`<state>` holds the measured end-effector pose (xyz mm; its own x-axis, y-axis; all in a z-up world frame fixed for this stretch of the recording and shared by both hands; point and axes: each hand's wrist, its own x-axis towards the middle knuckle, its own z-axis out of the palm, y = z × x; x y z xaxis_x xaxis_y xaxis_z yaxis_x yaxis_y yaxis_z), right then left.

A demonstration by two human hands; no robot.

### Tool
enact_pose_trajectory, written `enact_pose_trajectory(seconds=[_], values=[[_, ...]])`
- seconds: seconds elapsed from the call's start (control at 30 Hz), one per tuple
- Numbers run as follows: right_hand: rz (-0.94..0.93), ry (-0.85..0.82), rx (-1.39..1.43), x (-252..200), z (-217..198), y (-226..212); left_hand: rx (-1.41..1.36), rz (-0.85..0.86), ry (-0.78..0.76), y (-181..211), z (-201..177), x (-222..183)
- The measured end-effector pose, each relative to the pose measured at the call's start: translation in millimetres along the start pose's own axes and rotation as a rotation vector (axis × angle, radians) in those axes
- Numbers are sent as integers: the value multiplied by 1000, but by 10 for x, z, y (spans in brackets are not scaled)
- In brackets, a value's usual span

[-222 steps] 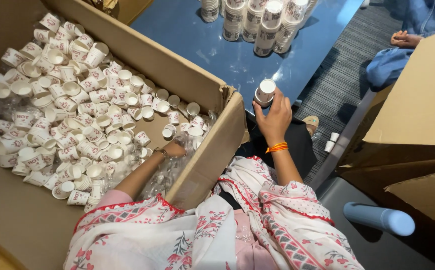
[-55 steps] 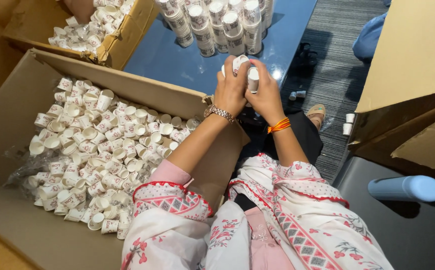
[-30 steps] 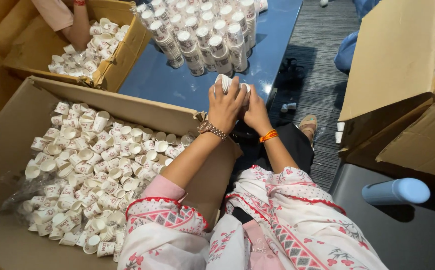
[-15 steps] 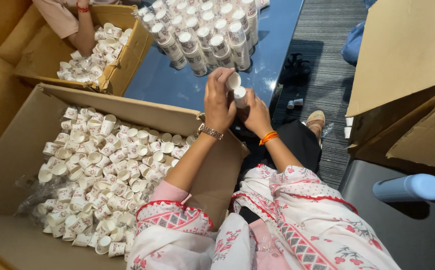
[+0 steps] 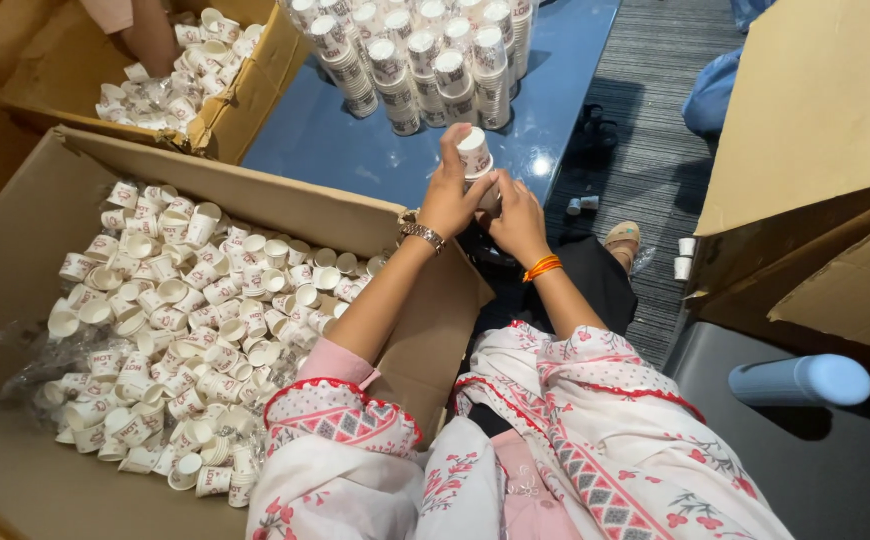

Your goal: Manually organizing, stacking, and placing paper cups into plastic sleeves or containers in an industrial setting.

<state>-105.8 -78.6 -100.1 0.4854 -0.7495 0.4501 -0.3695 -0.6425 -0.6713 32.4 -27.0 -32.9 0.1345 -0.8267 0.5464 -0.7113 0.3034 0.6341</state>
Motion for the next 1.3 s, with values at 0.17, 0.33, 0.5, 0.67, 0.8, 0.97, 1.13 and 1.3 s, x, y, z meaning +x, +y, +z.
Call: enact_pose_trajectory(seconds=[0.17,0.33,0.5,0.67,0.8,0.97,1.13,1.3], values=[[22,-15,-10,0,-44,-79,11,-165,-31,-93,52,-27],[0,10,-29,-27,-2,-80,154,-270,-167,-69,77,-46],[-12,23,-107,-18,-25,-134,258,-175,-165,-149,101,-45],[-83,45,-177,5,-72,-251,190,-221,-42,7,-382,-143],[-76,20,-190,10,-73,-142,440,-75,227,-326,-1135,-791],[-84,34,-164,-37,-61,-173,921,-387,31,-1281,-1781,-2598],[-97,45,-225,-30,-52,-144,1151,-1261,-110,-1715,-2924,-3538],[-105,-10,-203,-19,-46,-181,1079,-1498,119,-1996,-3292,-4367]])
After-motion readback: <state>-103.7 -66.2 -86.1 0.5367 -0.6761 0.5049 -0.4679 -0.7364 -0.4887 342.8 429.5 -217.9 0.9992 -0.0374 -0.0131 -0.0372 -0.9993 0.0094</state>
